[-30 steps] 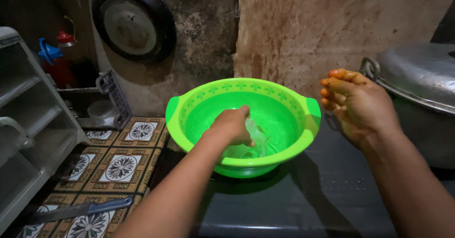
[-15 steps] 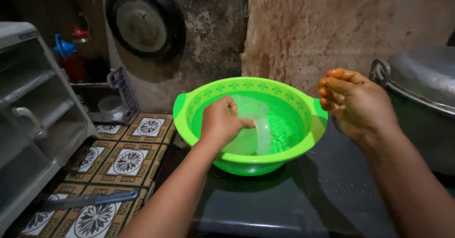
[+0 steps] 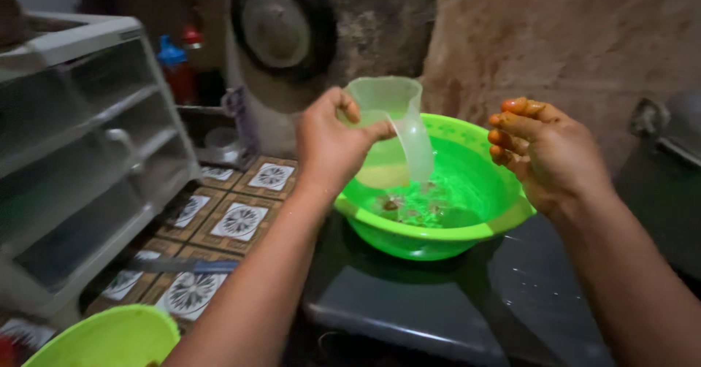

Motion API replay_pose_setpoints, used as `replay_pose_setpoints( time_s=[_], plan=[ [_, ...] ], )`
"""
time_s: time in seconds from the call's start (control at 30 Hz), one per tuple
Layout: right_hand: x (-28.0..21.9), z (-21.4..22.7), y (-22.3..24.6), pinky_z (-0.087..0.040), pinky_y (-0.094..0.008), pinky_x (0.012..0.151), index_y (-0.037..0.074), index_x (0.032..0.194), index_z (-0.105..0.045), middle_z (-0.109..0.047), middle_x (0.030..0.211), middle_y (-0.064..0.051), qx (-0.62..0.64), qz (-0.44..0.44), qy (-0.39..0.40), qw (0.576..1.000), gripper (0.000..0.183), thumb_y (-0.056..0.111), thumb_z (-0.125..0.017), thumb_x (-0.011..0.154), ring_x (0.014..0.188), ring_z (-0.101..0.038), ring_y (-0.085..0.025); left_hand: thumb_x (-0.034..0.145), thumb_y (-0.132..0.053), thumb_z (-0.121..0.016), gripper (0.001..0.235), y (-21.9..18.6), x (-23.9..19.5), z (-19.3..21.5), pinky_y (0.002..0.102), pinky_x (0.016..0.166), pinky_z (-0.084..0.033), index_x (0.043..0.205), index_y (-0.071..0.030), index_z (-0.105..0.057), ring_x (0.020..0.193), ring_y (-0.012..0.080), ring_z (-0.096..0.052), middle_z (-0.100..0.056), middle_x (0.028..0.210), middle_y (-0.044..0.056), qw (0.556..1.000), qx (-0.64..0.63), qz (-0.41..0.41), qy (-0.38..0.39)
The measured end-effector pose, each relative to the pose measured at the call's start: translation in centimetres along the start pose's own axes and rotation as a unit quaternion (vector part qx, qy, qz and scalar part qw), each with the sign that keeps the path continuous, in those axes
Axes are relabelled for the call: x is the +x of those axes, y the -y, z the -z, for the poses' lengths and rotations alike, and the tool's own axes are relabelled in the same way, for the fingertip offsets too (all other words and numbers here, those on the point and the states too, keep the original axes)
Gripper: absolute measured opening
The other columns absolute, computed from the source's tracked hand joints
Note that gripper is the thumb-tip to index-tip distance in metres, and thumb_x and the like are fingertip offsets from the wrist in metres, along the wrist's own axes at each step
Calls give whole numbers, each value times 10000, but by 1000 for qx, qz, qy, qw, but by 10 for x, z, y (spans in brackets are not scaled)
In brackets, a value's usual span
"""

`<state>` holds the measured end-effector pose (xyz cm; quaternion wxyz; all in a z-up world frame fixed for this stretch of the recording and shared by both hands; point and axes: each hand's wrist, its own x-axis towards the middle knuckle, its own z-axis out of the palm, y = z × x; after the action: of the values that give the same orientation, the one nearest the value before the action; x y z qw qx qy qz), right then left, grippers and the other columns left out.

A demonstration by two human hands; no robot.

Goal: The person pours a thick orange mixture from a green bowl into a metal sieve placed over a larger green basin. They use their hands to press the mixture through the sieve, separating liquid from solids. The person then rinses their hands in a separate green basin and pours water over the solids in the green bowl, mixing them by hand.

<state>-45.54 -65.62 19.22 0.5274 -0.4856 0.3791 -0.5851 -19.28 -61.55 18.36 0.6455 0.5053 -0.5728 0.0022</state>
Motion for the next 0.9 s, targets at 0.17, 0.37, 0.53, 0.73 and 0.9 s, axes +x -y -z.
replay_pose_setpoints(
  time_s=[0.17,0.37,0.53,0.73,0.9],
  plan=[
    [-5,-45,-9,-530,-323,778,100,1126,-583,-662,1009,-62,20,3,77,997,182,70,-637,955,857,-629,-168,572,-273,-961,529,-20,-4,65,307,565,-499,705,-86,-484,615,110,-546,-622,652,31,997,20,67,-17],
    [-19,-128,-49,-532,-322,756,104,1082,-614,-669,966,-59,56,-40,195,978,121,77,-647,968,829,-645,-163,600,-225,-949,513,-19,-42,170,276,576,-447,729,-93,-471,667,86,-491,-558,687,-10,993,101,57,-33],
    [-49,-229,-127,-536,-321,697,104,1036,-619,-682,921,-54,70,-112,300,945,74,84,-628,965,767,-646,-170,588,-237,-957,492,-14,-98,273,257,602,-446,735,-102,-507,702,74,-474,-538,719,-41,982,150,114,-30],
    [-109,-345,-238,-513,-350,635,63,984,-640,-654,835,-84,20,-218,406,887,138,183,-579,1010,710,-619,-201,600,-208,-944,460,-15,-158,371,269,545,-415,744,-103,-520,630,78,-492,-558,673,-27,961,156,228,14],
    [-168,-396,-292,-554,-408,775,88,1061,-640,-696,942,-88,-1,-418,449,790,275,336,-528,1030,834,-648,-245,621,-175,-898,427,3,-200,417,272,443,-393,767,-125,-500,519,65,-512,-579,643,-41,930,72,356,56]
  ],
)
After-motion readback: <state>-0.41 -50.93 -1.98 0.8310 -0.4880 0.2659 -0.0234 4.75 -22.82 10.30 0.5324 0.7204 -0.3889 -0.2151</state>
